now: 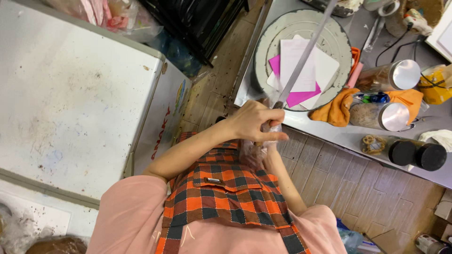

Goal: The person wraps round baked goods in plastic wrap and places them into a freezer. They handle several items, including a dark brown cake and lighter-colored round pastries, wrapping each individually before storing them in a chest freezer alongside other frozen items.

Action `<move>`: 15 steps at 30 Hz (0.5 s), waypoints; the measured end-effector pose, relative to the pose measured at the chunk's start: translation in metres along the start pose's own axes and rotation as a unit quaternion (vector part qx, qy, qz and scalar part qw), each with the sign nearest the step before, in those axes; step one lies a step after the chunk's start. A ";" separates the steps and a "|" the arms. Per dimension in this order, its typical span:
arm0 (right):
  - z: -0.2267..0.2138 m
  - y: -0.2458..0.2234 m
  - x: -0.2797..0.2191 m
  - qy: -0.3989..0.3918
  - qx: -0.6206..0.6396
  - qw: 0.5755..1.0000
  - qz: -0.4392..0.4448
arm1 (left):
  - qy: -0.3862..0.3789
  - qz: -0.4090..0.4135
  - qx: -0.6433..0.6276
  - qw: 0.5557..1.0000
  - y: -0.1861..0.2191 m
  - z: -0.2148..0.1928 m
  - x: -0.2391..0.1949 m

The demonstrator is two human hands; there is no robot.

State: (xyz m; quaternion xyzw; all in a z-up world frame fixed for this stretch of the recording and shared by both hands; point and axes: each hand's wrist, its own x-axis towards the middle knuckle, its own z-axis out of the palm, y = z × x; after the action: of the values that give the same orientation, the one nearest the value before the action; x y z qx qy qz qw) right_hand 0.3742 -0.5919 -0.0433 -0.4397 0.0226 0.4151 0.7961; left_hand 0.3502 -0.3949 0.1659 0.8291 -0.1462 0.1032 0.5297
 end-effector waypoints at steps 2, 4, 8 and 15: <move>0.003 -0.013 -0.006 -0.002 -0.048 0.999 -0.008 | -0.019 -0.036 0.015 0.999 0.003 -0.005 0.003; 0.008 -0.038 -0.005 0.001 -0.098 0.995 -0.024 | -0.029 -0.055 0.000 0.998 0.003 -0.014 0.004; 0.007 -0.116 0.002 0.038 -0.236 0.968 -0.070 | -0.054 -0.117 -0.043 0.991 -0.002 -0.032 0.001; -0.013 -0.226 0.011 0.109 -0.404 0.907 -0.057 | 0.072 -0.188 -0.023 0.979 -0.006 -0.052 -0.012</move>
State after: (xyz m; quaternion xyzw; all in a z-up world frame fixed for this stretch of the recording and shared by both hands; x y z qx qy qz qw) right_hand 0.5393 -0.6549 0.0980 -0.7665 -0.0855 0.2924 0.5654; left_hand 0.3398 -0.3437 0.1785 0.8198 0.0481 0.0582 0.5676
